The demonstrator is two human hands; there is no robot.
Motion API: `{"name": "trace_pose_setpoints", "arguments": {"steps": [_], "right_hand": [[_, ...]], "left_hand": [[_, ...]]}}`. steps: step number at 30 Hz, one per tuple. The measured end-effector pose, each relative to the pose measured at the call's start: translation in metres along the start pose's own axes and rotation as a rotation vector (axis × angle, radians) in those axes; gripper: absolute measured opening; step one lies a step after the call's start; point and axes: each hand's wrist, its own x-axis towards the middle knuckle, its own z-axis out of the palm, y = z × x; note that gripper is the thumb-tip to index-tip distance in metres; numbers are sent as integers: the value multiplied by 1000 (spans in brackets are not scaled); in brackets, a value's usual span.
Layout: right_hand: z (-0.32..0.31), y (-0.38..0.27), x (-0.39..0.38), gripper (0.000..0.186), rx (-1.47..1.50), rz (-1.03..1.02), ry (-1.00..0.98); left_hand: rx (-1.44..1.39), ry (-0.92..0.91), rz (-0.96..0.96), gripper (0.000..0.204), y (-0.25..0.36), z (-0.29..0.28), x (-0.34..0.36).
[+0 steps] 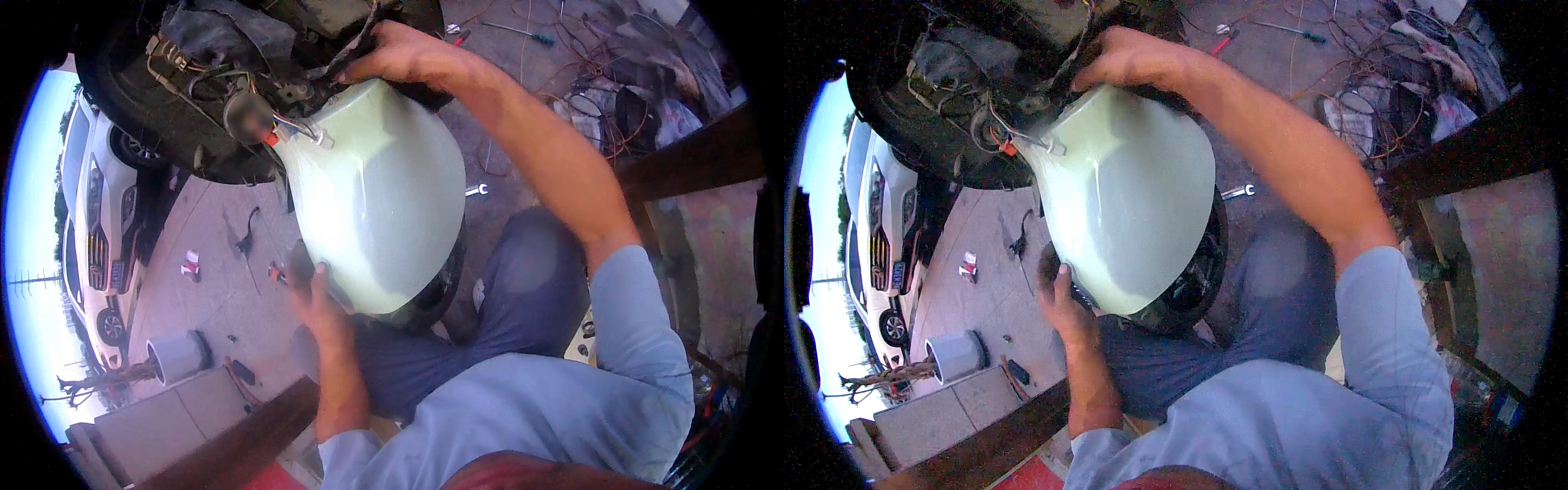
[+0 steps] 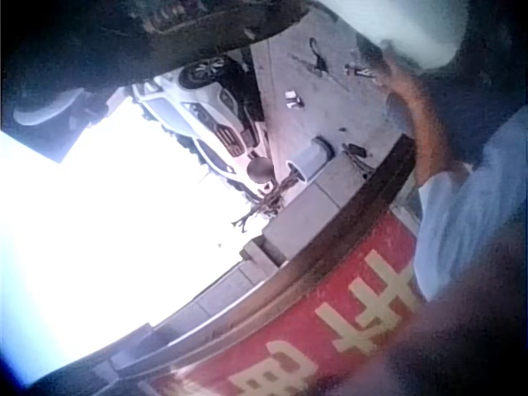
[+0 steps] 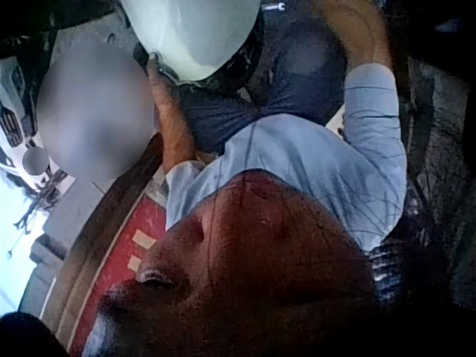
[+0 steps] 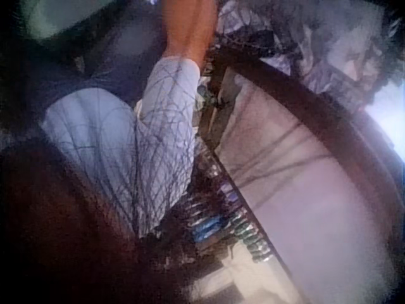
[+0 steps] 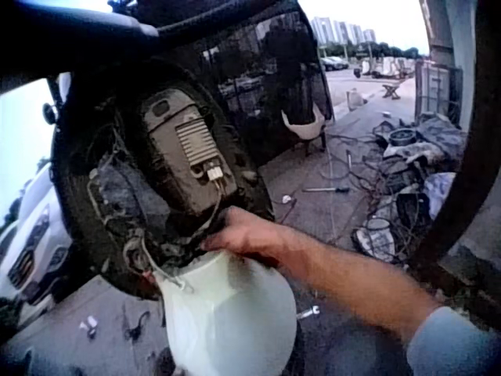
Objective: The person detaches a plastic panel from a motorcycle, applies adhesive to a broken section of a different panel, and trims a plastic piece with shears.
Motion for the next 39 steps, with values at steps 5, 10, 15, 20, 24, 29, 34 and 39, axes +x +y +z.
{"name": "trace_pose_setpoints", "arguments": {"steps": [5, 10, 15, 20, 24, 29, 34, 39], "right_hand": [[3, -1, 11, 37, -54, -11, -110], [9, 11, 8, 32, -51, -196, -5], [7, 9, 7, 32, -134, -216, -31], [3, 13, 8, 31, -175, -310, -2], [-1, 7, 7, 32, -195, -251, -36], [4, -6, -1, 36, -83, -211, 37], [1, 5, 9, 36, -161, -275, -37], [-4, 12, 13, 31, -160, -276, -99]], "left_hand": [[-74, -7, 14, 53, -2, 6, 4], [-18, 23, 29, 54, -1, 11, 4], [12, 9, 84, 53, -6, 11, 7], [15, 8, 96, 54, -2, 14, 6], [-6, 27, 114, 54, -5, 14, 7], [41, 20, 155, 50, -13, 14, 9], [46, 37, 166, 49, -14, 13, 10], [37, -4, 156, 49, -10, 11, 11]]}}
